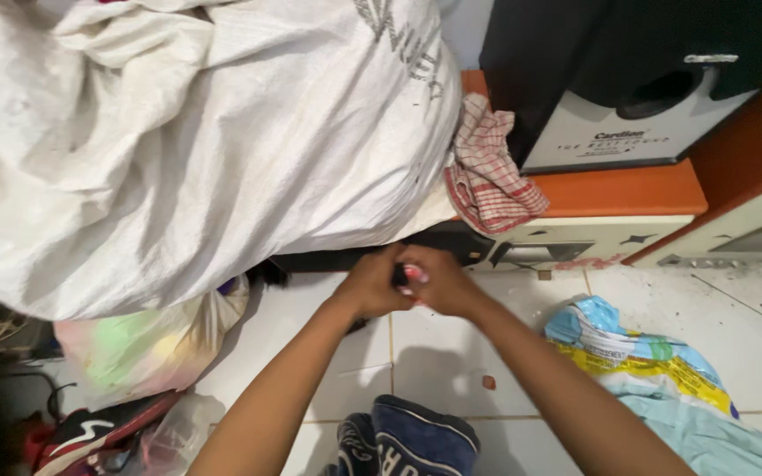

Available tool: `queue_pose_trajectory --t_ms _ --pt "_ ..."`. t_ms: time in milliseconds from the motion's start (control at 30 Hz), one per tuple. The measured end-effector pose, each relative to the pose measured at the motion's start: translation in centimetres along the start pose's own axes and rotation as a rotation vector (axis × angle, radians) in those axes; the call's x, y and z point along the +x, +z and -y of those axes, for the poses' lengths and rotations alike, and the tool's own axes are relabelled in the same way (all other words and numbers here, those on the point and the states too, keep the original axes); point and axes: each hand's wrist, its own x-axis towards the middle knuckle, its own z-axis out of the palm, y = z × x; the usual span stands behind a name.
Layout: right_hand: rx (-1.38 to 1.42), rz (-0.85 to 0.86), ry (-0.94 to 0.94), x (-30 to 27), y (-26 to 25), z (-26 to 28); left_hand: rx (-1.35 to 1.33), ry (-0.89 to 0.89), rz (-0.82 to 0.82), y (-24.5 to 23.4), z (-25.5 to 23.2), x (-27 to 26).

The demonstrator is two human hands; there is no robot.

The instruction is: The person wipes a large black speaker and a smaller speaker with a cloth, folds a patterned cloth, and organizes items including a folding wooden stand and a piece of clothing on the floor.

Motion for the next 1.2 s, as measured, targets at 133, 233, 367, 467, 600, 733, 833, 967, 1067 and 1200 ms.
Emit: queue_pose_trajectory --t_ms 133,233,367,467,600,733,833,967,1067,1200 --pt "-0.115 0.057 0.020 0.9 3.5 0.0 0.366 -0.200 0.078 1.4 5.3 0.1" --pt "-0.183 0.075 -0.020 0.3 4.2 0.3 0.536 -0.385 -0.009 2.1 8.9 -1.2" --pt "-0.235 0.163 0.170 -3.0 0.3 -0.8 0.783 -0.554 0.172 5.8 8.8 1.4" --pt "-0.327 -0.014 0.136 -6.6 -4.4 -4.1 0.524 -0.215 0.048 11.3 7.7 5.2" --pt "-0.305 -0.355 0.431 -13.6 -11.7 -7.6 0.354 0.275 0.052 18.5 0.2 10.0" --pt "-0.388 -0.650 0.758 -24.4 -17.0 -10.2 0.355 0.204 0.324 23.5 -11.4 10.9" --pt "-0.532 -0.926 0.869 -35.0 -18.6 -13.5 0.395 0.341 0.449 28.4 -16.6 11.4" --pt "-0.656 -1.274 1.292 -50.6 -18.9 -15.2 0.402 0.603 0.477 36.5 -18.6 10.6" --pt "-0.375 -1.639 1.703 -58.0 -17.9 -13.7 0.413 0.785 0.519 42.3 -19.3 9.3" --pt "0.261 -1.890 2.043 -63.6 -15.8 -12.2 0.431 0.936 0.581 49.3 -22.0 7.5"
